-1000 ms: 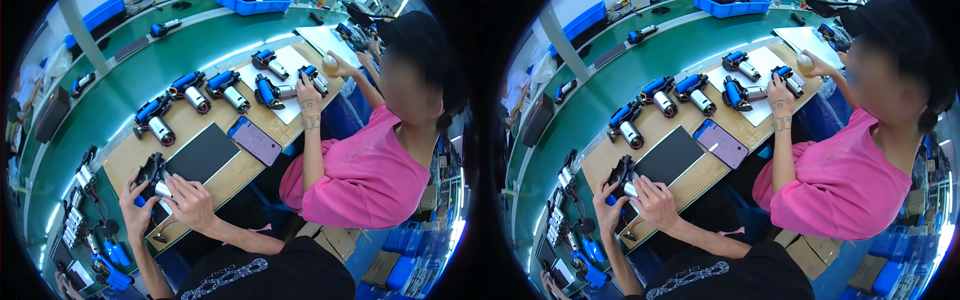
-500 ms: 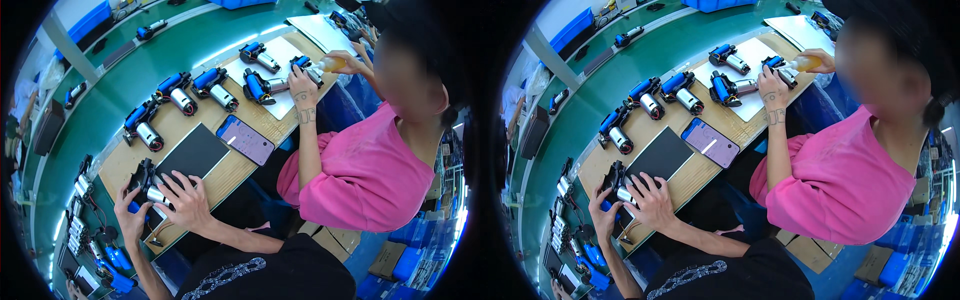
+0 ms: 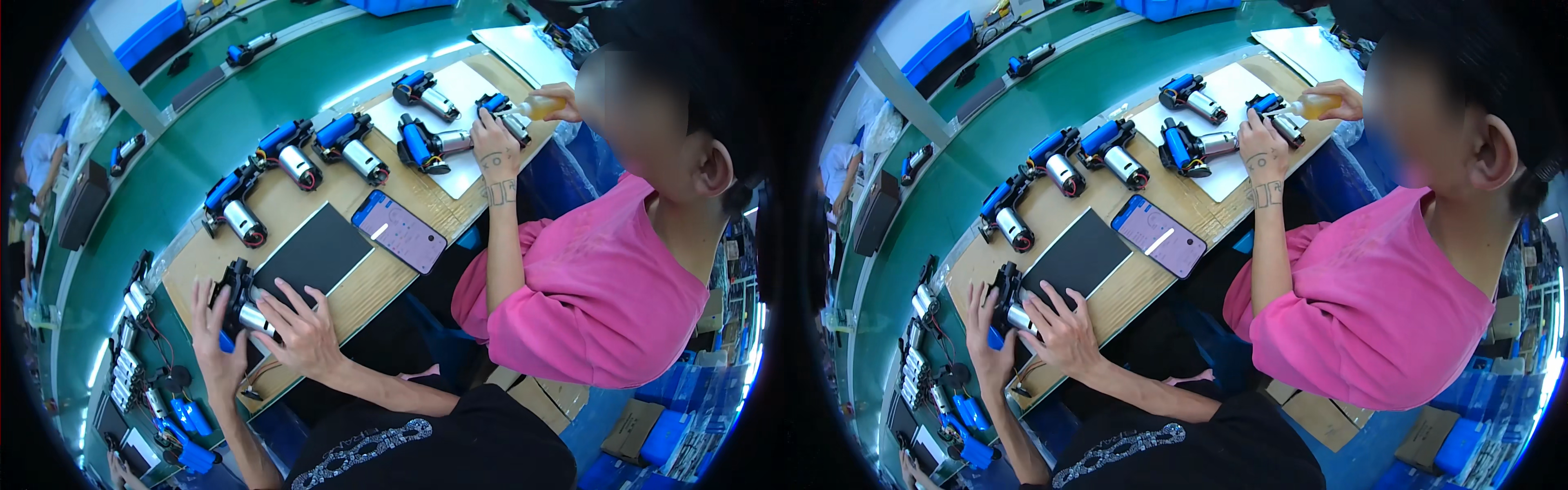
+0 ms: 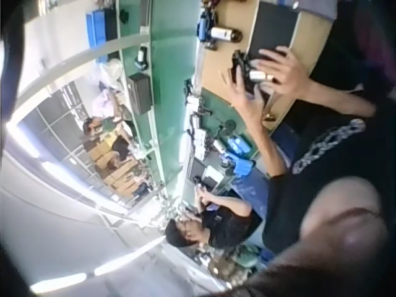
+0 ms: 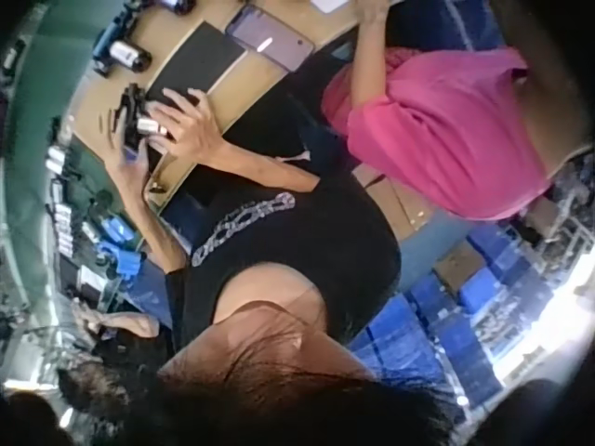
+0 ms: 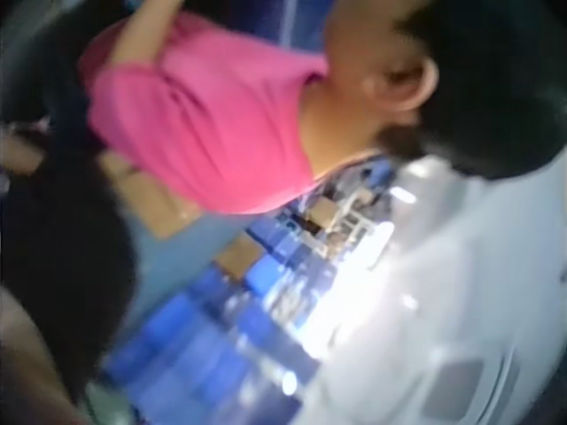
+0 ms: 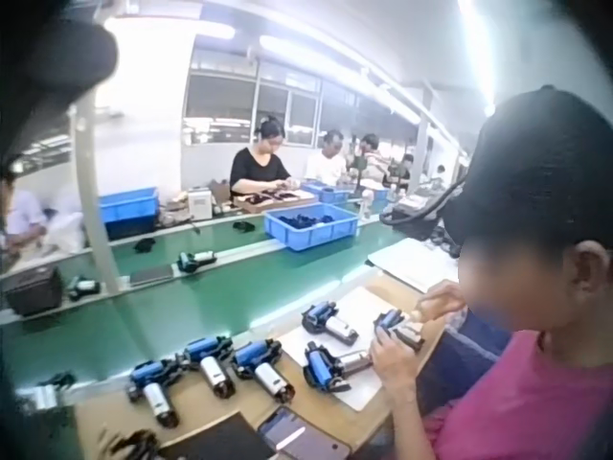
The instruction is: Assembling small electronic components and motor units at a factory workstation.
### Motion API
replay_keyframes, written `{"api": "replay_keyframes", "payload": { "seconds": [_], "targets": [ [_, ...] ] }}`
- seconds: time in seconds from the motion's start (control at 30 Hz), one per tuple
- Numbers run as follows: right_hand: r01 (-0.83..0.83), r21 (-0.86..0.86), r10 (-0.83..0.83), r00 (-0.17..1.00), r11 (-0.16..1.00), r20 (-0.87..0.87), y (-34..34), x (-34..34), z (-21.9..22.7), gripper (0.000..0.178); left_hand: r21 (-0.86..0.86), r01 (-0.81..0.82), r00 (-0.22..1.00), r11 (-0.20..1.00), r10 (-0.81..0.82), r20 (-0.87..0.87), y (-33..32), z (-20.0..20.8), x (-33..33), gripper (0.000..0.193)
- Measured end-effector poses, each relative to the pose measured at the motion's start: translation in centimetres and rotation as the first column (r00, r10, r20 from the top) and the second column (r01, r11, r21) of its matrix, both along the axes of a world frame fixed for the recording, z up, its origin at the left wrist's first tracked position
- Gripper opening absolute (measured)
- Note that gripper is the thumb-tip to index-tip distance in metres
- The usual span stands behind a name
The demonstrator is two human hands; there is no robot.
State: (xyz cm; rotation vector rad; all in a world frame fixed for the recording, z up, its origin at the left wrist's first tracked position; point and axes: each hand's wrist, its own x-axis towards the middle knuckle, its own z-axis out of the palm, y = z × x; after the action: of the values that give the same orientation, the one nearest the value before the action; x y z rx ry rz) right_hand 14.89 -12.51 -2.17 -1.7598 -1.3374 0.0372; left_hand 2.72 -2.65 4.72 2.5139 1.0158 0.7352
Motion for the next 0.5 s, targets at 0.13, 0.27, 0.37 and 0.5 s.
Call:
{"api": "replay_keyframes", "payload": {
  "seconds": [0.13,0.27,0.37,0.5],
  "targets": [
    [0.02,0.008,-0.02,1.0,1.0,-0.004,-0.4,-0.2,0.0,0.053,-0.041,0.291,0.944,0.956,-0.294,-0.148,1.0,-1.1,-1.4,0.067],
    [0.013,0.013,-0.012,1.0,1.0,-0.018,-1.2,0.3,-0.7,0.054,0.015,0.374,0.909,0.927,-0.363,-0.207,1.3,0.6,0.0,0.06],
    [0.017,0.025,-0.017,0.999,1.0,0.03,-1.3,0.3,-0.6,0.053,-0.003,0.426,0.886,0.905,-0.418,-0.199,1.8,0.2,-0.1,0.048],
    [0.014,0.052,-0.018,0.997,0.999,0.069,-1.4,0.2,-0.2,0.05,0.051,0.471,0.851,0.881,-0.438,-0.291,2.6,1.2,-0.2,0.043]
  ]
}}
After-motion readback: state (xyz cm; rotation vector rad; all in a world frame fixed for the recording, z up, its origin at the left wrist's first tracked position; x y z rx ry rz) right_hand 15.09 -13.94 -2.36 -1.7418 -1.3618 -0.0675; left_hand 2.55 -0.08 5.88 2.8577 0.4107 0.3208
